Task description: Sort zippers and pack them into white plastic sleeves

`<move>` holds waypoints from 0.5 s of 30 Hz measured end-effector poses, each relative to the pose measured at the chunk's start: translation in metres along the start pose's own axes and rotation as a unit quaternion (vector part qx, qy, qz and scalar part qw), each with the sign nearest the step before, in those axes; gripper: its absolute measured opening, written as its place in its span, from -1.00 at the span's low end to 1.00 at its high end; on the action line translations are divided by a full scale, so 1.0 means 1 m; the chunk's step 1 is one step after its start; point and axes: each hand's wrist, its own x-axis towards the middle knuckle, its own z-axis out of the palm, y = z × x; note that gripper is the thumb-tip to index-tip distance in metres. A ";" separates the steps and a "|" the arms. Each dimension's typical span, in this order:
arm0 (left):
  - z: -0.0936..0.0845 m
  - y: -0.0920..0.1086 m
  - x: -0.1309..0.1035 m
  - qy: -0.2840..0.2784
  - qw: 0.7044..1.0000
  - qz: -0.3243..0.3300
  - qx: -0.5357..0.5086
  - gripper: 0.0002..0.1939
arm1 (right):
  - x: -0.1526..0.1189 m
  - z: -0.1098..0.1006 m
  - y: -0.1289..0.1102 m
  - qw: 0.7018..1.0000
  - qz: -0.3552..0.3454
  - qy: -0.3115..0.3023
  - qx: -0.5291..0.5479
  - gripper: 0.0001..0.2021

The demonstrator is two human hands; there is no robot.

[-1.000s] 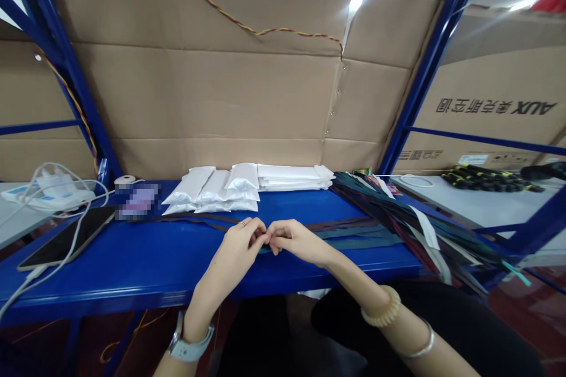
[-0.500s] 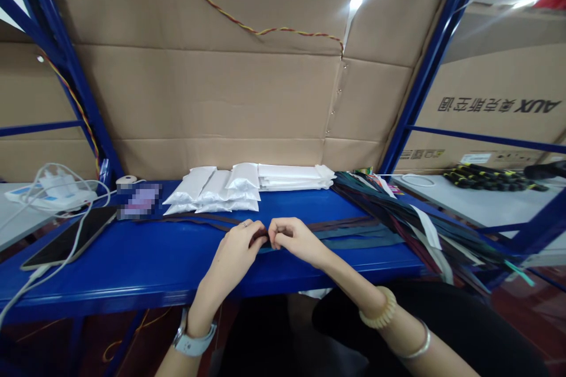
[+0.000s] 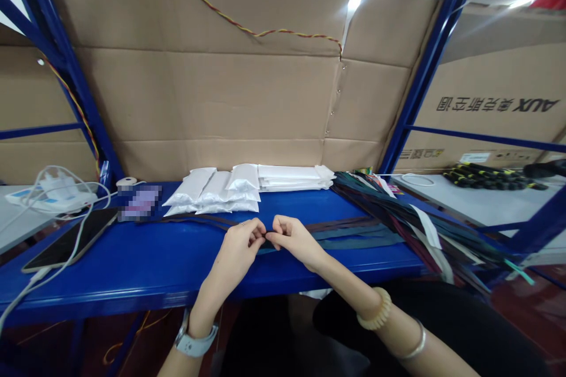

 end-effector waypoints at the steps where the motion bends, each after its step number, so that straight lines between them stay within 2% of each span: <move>1: 0.001 0.000 0.000 0.009 1.000 0.001 0.002 -0.88 | 0.000 -0.001 0.000 1.000 0.009 0.003 -0.001 -0.75; 4: 0.002 0.000 0.000 0.032 0.999 0.004 0.014 -0.90 | 0.001 -0.004 0.002 0.998 0.025 0.000 -0.056 -0.81; 7: 0.001 0.000 0.000 0.041 0.999 0.002 0.010 -0.95 | 0.002 -0.009 0.003 0.993 0.006 -0.011 -0.114 -0.72; 15: 0.004 -0.005 0.000 0.049 0.998 -0.016 0.043 -0.83 | 0.003 -0.012 0.001 0.991 -0.023 -0.028 -0.132 -0.71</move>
